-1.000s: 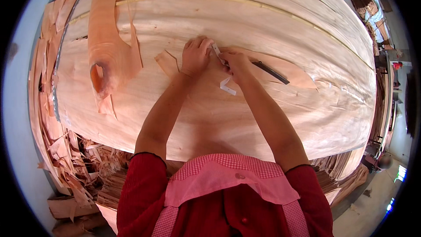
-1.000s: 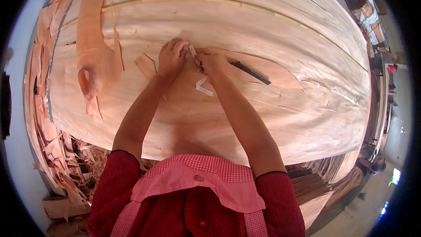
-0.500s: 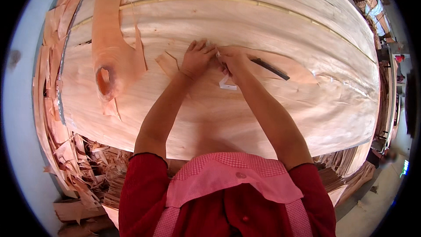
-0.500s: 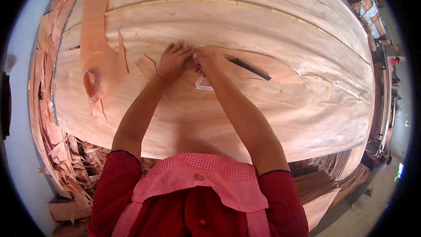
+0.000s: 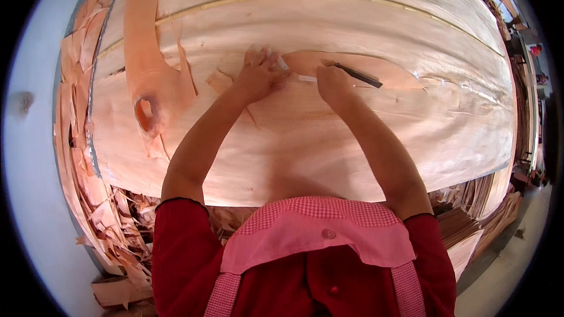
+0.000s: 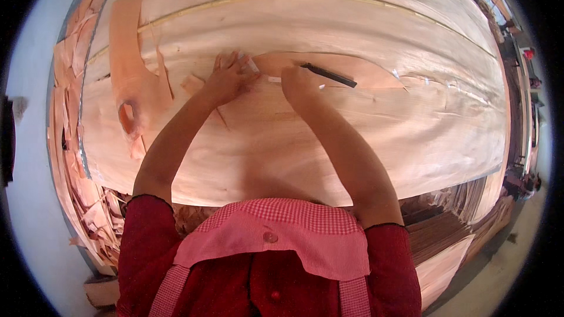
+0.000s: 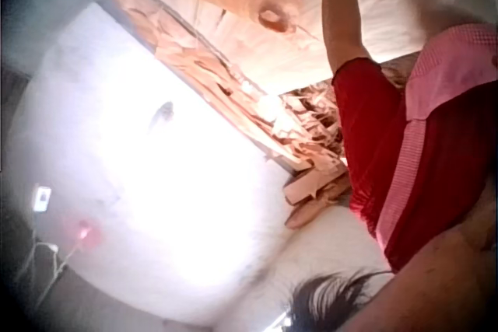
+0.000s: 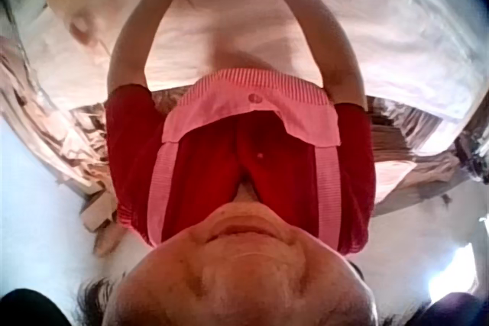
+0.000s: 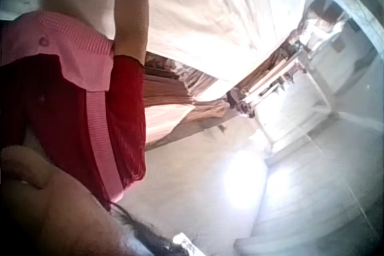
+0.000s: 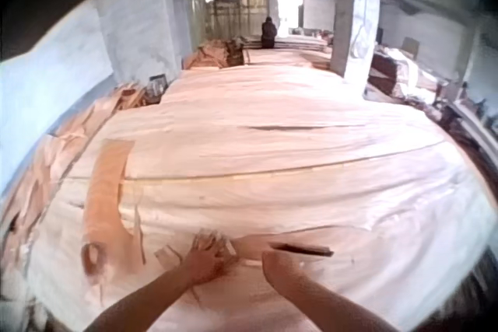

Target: The person patches wood veneer by cutting out defects and applying tape by hand. They pick up thin veneer strips, use a small knife to cut around knots and imperfections, remove the waste material, and then apply small pieces of white adhesive tape to join veneer sections or secure patches.

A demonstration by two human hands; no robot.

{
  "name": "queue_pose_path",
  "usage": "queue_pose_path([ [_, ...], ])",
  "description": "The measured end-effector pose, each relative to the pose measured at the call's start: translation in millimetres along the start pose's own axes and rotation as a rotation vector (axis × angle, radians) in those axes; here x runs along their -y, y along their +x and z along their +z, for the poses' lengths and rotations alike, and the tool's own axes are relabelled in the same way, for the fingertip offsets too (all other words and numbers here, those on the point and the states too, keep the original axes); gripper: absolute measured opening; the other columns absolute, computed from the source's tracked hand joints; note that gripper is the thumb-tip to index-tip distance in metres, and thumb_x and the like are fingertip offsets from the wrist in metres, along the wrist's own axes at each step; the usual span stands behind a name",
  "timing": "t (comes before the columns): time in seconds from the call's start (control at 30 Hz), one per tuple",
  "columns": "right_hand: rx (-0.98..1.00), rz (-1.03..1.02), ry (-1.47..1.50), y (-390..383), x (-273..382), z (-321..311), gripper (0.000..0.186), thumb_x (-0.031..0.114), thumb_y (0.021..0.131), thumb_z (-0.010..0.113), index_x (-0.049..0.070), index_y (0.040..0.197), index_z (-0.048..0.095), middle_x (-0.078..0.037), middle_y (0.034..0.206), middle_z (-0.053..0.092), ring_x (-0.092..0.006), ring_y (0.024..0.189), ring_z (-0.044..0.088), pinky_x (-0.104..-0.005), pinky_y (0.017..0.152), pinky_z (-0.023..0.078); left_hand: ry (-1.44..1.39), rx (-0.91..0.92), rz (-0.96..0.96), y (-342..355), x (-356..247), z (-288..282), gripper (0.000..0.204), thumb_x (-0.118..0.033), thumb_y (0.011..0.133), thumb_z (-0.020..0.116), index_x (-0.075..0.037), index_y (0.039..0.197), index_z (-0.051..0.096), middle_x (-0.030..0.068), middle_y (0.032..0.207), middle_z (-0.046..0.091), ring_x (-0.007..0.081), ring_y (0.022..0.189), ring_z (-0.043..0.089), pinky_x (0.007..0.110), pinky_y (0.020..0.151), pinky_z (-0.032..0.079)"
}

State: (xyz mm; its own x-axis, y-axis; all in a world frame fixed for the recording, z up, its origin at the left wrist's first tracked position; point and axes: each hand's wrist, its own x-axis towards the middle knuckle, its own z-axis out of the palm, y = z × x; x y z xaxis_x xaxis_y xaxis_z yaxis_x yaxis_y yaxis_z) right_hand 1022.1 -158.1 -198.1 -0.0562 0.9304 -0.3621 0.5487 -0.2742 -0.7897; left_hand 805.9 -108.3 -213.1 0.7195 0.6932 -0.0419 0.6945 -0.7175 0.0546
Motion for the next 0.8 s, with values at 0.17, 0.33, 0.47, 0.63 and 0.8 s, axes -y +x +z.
queue_pose_path([
  [0.17, 0.067, 0.159, 0.049, -43, 0, -60, 0.009, 0.013, 0.081, 0.059, 0.004, 0.084, 0.061, -0.009, 0.069, 0.063, -0.0165, 0.054, 0.058, -0.0296, 0.048, 0.046, -0.058, 0.103, 0.006, 10, -6, -8, 0.036, -0.042, 0.08, 0.056, -0.036, 0.116, 0.056, 0.011, 0.14, 0.03, 0.0355, 0.132, 0.018, 0.06, 0.101, 0.013],
  [0.33, 0.222, 0.353, 0.624, -119, -31, -73, 0.02, 0.015, 0.08, 0.063, 0.003, 0.095, 0.062, -0.007, 0.08, 0.064, -0.0131, 0.071, 0.058, -0.0265, 0.061, 0.046, -0.202, -0.028, -0.031, 15, 10, 19, 0.027, -0.033, 0.081, 0.057, -0.025, 0.106, 0.064, 0.0117, 0.132, 0.043, 0.0327, 0.13, 0.023, 0.06, 0.099, 0.015],
  [0.47, 0.198, 0.126, 0.789, -144, -66, -68, 0.028, 0.013, 0.08, 0.062, -0.003, 0.104, 0.06, -0.008, 0.092, 0.063, -0.0128, 0.085, 0.056, -0.0253, 0.075, 0.043, -0.439, -0.273, 0.059, 59, -74, 5, 0.025, -0.023, 0.081, 0.056, -0.014, 0.103, 0.064, 0.0102, 0.124, 0.051, 0.0291, 0.119, 0.041, 0.049, 0.096, 0.03],
  [0.63, 0.182, 0.024, 0.957, -171, -72, -91, 0.023, 0.014, 0.085, 0.054, -0.003, 0.1, 0.06, -0.011, 0.09, 0.064, -0.0187, 0.085, 0.058, -0.031, 0.08, 0.045, -0.139, -0.481, 0.202, 135, -183, 7, 0.018, -0.012, 0.078, 0.053, -0.01, 0.093, 0.06, 0.0077, 0.099, 0.06, 0.0249, 0.09, 0.059, 0.04, 0.081, 0.043],
  [0.8, 0.121, 0.138, 1.073, -193, -111, -136, 0.023, 0.016, 0.087, 0.052, -0.003, 0.099, 0.057, -0.013, 0.089, 0.063, -0.019, 0.077, 0.059, -0.0296, 0.075, 0.047, -0.06, -0.233, 0.001, 153, -201, 7, 0.017, -0.011, 0.077, 0.051, -0.009, 0.092, 0.058, 0.0083, 0.088, 0.059, 0.0255, 0.085, 0.058, 0.04, 0.073, 0.046],
])
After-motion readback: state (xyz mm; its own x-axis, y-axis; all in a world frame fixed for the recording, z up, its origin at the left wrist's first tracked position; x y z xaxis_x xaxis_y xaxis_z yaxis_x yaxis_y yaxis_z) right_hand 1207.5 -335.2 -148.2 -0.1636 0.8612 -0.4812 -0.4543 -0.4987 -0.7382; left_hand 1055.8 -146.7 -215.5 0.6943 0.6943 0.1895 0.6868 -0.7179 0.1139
